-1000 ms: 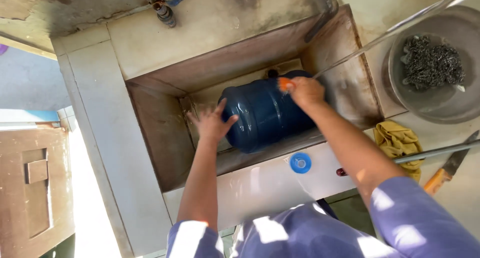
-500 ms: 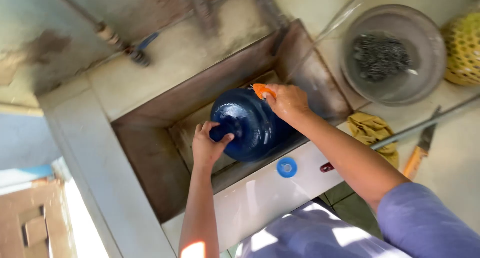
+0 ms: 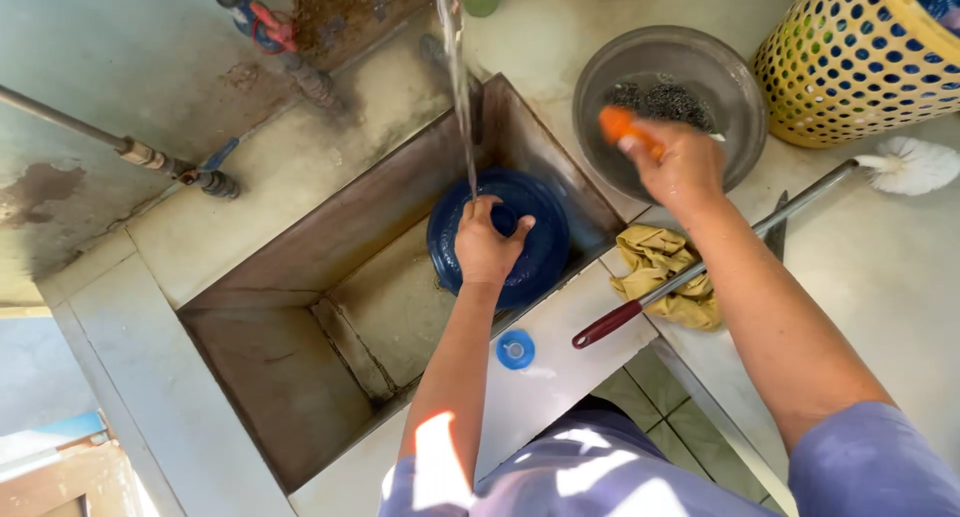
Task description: Cleaning both the exterior and interior of a large blue water jug using brushes and water.
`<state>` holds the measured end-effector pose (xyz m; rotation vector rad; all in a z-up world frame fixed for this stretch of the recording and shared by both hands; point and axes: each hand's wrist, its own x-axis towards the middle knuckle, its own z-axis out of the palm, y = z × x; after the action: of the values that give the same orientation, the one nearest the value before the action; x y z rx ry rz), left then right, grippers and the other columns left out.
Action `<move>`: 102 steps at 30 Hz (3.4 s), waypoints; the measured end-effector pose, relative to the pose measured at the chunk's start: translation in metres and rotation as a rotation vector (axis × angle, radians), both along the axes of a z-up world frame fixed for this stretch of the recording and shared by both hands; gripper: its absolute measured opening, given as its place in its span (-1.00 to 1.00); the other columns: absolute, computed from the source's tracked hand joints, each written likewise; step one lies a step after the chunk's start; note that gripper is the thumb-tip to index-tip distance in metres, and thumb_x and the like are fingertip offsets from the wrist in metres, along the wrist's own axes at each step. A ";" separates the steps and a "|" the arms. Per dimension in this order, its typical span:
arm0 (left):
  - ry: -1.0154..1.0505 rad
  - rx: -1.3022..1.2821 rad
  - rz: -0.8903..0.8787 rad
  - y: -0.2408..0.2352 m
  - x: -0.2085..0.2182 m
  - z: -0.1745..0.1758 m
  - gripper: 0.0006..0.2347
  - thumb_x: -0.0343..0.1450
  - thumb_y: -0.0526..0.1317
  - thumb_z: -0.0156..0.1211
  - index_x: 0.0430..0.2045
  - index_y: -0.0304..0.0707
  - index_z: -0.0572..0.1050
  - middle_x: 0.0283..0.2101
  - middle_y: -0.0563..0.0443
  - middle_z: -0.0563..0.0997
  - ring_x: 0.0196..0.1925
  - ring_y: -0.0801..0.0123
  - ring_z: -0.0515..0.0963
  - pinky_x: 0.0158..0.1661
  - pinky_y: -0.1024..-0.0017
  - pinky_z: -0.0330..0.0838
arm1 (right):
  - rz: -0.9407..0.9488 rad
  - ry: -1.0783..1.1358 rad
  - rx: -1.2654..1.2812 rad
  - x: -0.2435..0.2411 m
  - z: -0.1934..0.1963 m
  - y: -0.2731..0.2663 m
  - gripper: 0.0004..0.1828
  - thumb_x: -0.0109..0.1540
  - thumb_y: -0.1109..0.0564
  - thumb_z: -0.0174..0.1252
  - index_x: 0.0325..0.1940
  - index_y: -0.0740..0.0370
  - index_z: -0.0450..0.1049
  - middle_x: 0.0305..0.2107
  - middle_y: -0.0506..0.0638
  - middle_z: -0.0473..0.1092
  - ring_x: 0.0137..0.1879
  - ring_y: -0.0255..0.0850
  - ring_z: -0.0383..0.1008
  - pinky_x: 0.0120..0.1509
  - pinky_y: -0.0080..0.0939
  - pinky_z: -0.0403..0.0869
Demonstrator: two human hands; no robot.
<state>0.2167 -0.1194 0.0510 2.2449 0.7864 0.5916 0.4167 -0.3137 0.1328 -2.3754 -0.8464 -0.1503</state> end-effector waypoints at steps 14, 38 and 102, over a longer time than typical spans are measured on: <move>-0.546 -0.545 1.228 0.150 -0.214 -0.108 -0.56 0.41 0.13 0.35 -0.19 -0.32 0.46 -0.23 -0.06 0.54 -0.26 0.32 0.49 -0.25 0.34 0.49 | 0.327 -0.001 -0.805 0.119 -0.057 -0.007 -0.09 -0.07 -0.07 0.52 0.38 -0.37 0.43 0.35 -0.03 0.24 0.34 0.18 0.18 0.37 0.09 0.29; -0.652 -1.590 0.950 0.205 -0.332 -0.286 -0.24 0.35 0.42 -0.04 0.23 -0.23 0.35 0.14 -0.17 0.56 0.10 0.05 0.58 -0.01 0.11 0.57 | 0.150 1.019 -0.040 -0.154 -0.042 0.138 -0.01 -0.02 -0.31 0.41 0.34 0.34 0.42 0.10 0.18 0.53 0.25 0.03 0.51 0.30 -0.05 0.45; 0.176 0.025 0.129 0.139 -0.133 -0.009 -0.61 0.54 0.01 -0.02 0.32 0.35 0.36 0.33 -0.11 0.42 0.30 -0.01 0.47 0.18 0.12 0.43 | 0.318 0.335 0.519 -0.124 0.037 0.056 -0.57 0.21 0.35 0.15 0.12 0.10 0.61 -0.24 0.00 0.34 -0.10 -0.18 0.40 0.05 -0.30 0.41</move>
<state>0.0836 0.0200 0.0416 2.3039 1.0232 0.4703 0.2931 -0.2578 0.1703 -1.6993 -0.8802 0.1405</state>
